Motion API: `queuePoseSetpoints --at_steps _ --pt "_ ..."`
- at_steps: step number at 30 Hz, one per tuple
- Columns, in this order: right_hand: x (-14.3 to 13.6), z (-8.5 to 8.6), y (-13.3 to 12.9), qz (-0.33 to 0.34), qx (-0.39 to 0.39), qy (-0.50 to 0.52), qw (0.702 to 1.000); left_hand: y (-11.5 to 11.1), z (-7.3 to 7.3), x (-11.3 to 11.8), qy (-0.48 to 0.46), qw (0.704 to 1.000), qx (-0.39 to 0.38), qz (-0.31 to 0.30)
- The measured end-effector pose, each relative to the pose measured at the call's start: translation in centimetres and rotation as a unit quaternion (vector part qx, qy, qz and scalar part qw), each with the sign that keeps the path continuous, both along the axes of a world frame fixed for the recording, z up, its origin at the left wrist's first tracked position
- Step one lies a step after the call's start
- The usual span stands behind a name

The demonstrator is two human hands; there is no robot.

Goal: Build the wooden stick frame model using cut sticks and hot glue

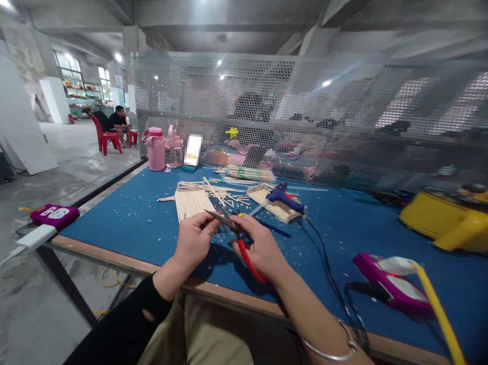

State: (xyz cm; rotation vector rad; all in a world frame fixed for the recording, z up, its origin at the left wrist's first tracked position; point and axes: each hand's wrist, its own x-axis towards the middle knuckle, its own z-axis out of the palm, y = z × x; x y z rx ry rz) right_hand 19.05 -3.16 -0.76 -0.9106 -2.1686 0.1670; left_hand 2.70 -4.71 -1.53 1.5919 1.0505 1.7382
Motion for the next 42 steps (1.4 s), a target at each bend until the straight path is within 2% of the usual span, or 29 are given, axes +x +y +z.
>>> queuePoseSetpoints --at_steps 7,15,24,30,42 --pt "-0.02 -0.05 0.07 0.013 -0.007 0.012 1.0 0.05 0.05 0.11 -0.04 0.999 -0.002 -0.024" --pt "0.02 -0.12 -0.01 0.017 -0.006 0.017 1.0 0.09 -0.06 0.1 -0.017 0.999 0.008 -0.041" --pt "0.01 0.5 -0.22 0.011 0.023 0.005 1.0 -0.09 -0.03 0.09 -0.002 1.0 0.009 0.0" --pt "0.07 0.18 -0.07 0.013 0.018 0.005 1.0 -0.12 -0.01 0.02 0.026 0.999 0.025 -0.005" --pt "-0.23 0.57 -0.29 0.009 0.037 -0.004 0.999 0.0 -0.12 0.1 0.005 1.0 0.017 -0.009"
